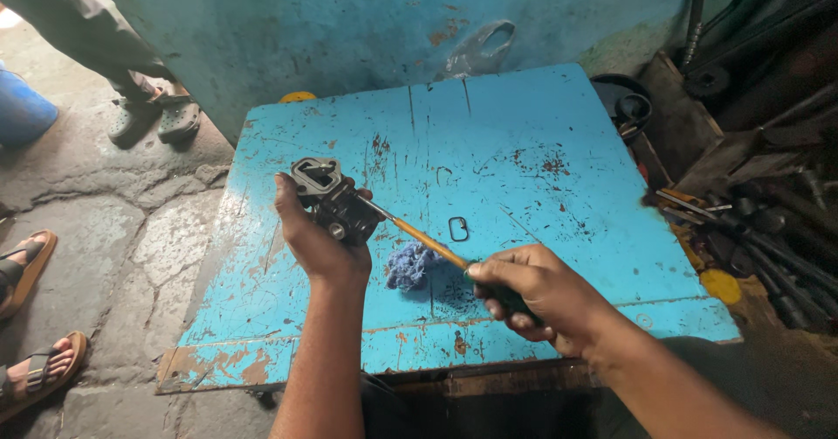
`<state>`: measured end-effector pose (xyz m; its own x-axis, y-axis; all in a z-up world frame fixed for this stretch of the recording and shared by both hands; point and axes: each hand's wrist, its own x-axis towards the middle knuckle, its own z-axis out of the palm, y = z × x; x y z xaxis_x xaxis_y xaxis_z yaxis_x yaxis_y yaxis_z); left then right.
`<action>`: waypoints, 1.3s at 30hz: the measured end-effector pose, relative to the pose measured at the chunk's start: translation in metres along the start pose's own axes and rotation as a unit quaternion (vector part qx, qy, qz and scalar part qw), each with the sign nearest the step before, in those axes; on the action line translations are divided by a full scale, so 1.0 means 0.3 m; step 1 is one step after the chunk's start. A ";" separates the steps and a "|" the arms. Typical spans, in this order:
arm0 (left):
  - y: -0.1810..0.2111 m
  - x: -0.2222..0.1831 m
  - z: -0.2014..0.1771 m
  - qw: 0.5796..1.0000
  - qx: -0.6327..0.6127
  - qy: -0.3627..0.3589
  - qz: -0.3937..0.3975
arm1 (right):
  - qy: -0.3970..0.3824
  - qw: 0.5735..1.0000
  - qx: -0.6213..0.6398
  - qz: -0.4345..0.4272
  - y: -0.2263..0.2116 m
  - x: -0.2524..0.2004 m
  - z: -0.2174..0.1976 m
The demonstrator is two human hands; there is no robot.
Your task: The person uses a screwdriver to adjust screws on a carburetor held in the left hand. The person repeatedly rotates the screwdriver and repositions the carburetor to access different screws on the component.
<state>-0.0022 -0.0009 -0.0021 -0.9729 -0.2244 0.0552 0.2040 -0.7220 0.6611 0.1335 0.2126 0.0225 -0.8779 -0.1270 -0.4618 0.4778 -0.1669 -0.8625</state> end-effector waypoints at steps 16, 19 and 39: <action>0.011 -0.011 0.012 1.000 0.002 0.004 0.002 | 0.040 0.998 -0.030 0.042 0.001 0.000 0.010; 0.010 -0.008 0.010 1.000 -0.002 -0.003 0.006 | 0.041 0.998 -0.026 0.047 -0.004 -0.007 0.015; 0.016 -0.013 0.013 0.999 0.010 0.011 -0.034 | 0.009 1.000 -0.013 -0.019 0.009 0.013 -0.014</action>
<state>0.0021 -0.0008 0.0037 -0.9818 -0.1899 -0.0072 0.1349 -0.7232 0.6774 0.1312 0.2159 0.0175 -0.8958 -0.1025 -0.4326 0.4437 -0.1463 -0.8842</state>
